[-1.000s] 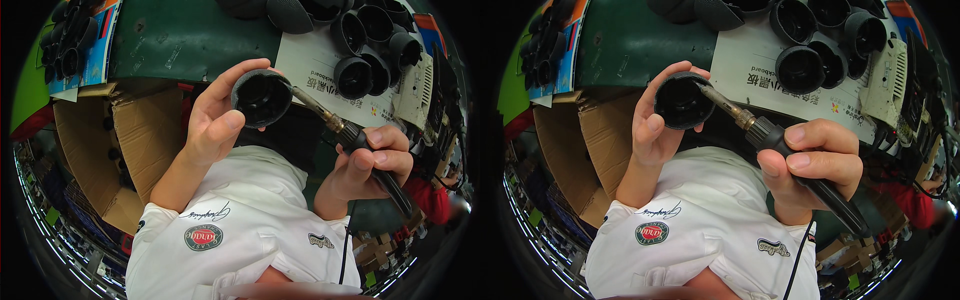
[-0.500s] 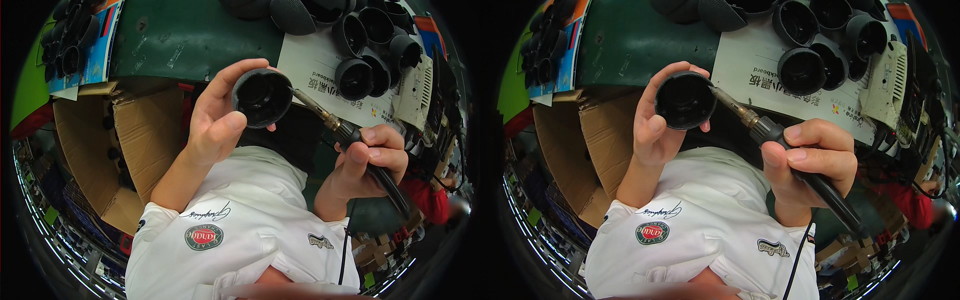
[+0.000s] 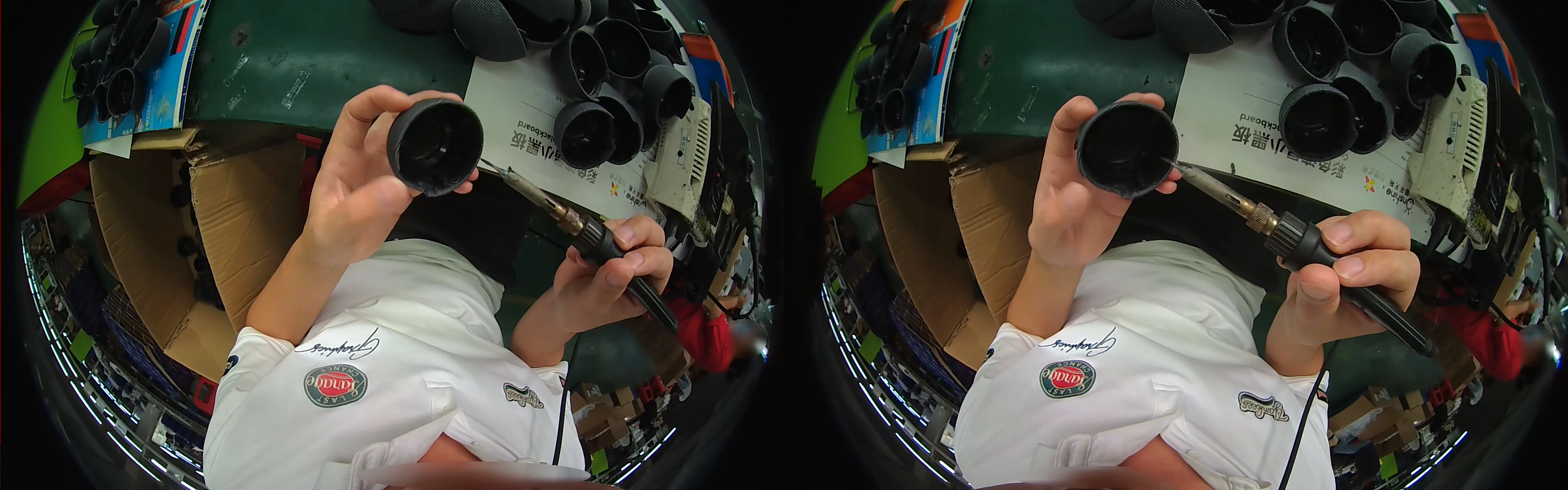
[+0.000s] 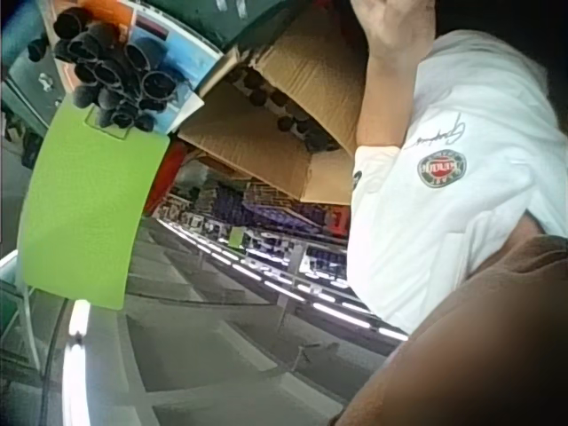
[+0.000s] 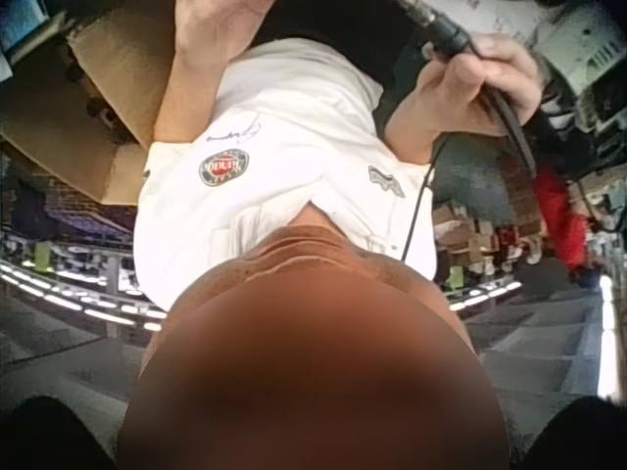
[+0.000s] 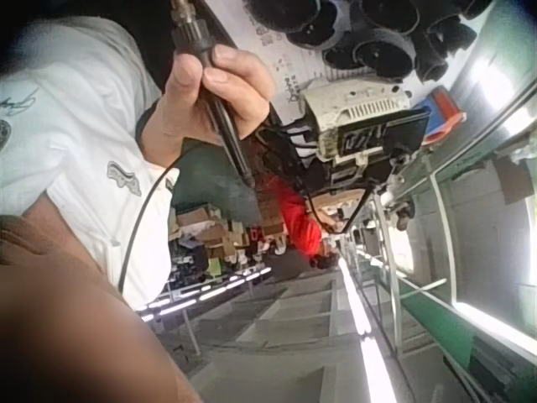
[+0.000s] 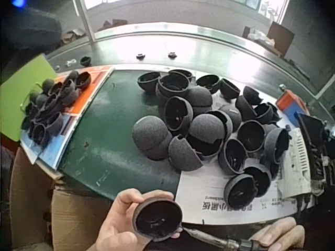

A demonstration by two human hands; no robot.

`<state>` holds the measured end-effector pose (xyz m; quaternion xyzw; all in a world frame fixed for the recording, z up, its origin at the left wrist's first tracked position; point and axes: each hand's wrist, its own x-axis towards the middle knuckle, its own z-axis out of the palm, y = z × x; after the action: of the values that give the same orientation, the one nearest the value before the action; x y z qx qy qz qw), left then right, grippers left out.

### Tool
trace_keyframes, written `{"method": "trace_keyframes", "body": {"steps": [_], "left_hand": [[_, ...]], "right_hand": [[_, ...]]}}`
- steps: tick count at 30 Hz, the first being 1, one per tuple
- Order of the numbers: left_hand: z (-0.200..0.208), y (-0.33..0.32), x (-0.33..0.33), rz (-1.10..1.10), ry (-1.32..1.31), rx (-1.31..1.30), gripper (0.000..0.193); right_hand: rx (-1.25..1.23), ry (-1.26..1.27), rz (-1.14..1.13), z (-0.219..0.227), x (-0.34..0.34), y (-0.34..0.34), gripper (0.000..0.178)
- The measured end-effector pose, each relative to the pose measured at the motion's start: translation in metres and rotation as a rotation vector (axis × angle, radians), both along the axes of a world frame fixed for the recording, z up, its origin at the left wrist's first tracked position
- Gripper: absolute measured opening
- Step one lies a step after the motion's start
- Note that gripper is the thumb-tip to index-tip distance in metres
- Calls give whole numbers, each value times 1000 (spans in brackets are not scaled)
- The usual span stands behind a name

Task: The person solders PCB components into a black plastic housing using a soldering iron.

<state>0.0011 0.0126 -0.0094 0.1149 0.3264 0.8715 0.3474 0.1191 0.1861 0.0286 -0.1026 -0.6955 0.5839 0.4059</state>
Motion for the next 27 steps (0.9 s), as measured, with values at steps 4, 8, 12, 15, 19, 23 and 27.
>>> {"method": "trace_keyframes", "body": {"steps": [4,8,12,15,19,23,27], "left_hand": [[-2,-1,-1,-3,-76,11,49],[0,-2,0,18,58,-123,60],[-4,-1,-2,-6,84,-145,60],[-7,-2,1,-4,107,-148,58],[-8,-2,1,3,118,-146,58],[-9,-1,0,4,119,-138,57],[-8,-1,0,4,119,-142,56]], "right_hand": [[-25,-33,-145,3,-2,-10,39],[8,-18,-122,2,-4,-11,38],[68,-14,-97,3,-8,-8,36],[106,-19,-69,2,-9,-8,36],[141,-18,-42,0,-9,-9,36],[157,-35,-27,1,-9,-10,36],[123,-28,-29,0,-11,-11,35]]}}
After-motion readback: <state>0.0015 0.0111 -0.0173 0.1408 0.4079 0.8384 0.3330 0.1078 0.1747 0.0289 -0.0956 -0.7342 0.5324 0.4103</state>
